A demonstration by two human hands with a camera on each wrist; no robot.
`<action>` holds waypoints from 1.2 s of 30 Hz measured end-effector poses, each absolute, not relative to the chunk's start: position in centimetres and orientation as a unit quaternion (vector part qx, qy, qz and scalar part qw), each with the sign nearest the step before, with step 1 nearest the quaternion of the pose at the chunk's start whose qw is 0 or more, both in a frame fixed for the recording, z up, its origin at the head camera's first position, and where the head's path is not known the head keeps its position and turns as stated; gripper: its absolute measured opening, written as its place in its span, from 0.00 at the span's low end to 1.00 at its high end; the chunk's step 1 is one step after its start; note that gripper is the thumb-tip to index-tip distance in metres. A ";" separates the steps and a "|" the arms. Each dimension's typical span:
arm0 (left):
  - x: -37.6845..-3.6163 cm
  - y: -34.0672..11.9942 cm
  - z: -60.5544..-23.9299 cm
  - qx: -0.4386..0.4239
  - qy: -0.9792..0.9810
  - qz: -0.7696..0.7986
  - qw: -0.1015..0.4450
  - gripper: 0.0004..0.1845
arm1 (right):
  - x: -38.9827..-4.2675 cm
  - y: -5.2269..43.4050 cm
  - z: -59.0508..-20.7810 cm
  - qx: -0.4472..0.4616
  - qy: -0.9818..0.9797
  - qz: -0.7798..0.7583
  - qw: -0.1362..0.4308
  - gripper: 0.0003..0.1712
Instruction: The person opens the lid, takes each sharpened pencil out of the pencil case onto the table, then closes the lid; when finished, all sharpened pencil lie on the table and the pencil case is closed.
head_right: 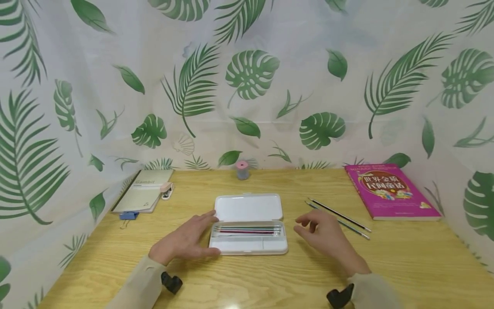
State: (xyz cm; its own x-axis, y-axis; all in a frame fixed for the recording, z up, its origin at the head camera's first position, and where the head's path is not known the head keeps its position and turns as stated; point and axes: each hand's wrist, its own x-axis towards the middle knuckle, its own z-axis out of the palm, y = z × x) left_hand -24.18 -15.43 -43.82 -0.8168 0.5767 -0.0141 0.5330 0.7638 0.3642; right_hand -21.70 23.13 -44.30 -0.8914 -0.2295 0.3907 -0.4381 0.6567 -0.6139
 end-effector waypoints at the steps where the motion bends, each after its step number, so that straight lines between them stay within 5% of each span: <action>1: -24.2 -15.4 -43.8 0.295 0.937 0.175 0.063 0.47 | -21.8 22.6 -44.3 0.194 -0.898 0.367 0.143 0.07; 16: -24.3 -15.6 -44.2 0.292 0.940 0.167 0.061 0.47 | -22.6 18.3 -44.7 0.297 -0.899 0.304 0.107 0.11; 28: -24.2 -15.5 -43.9 0.290 0.942 0.157 0.058 0.47 | -22.9 18.0 -45.9 0.325 -0.921 0.181 0.119 0.19; 36: -24.1 -15.5 -43.9 0.285 0.943 0.162 0.066 0.47 | -23.2 17.9 -46.0 0.349 -0.911 0.165 0.145 0.15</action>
State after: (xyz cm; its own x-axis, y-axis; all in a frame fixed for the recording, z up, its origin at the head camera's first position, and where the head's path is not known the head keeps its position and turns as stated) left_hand -24.12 -15.46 -43.85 -0.8292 0.5580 -0.0323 0.5151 0.7854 0.3433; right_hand -23.19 17.87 -45.96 -0.7136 -0.5887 0.3797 -0.6844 0.7014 -0.1989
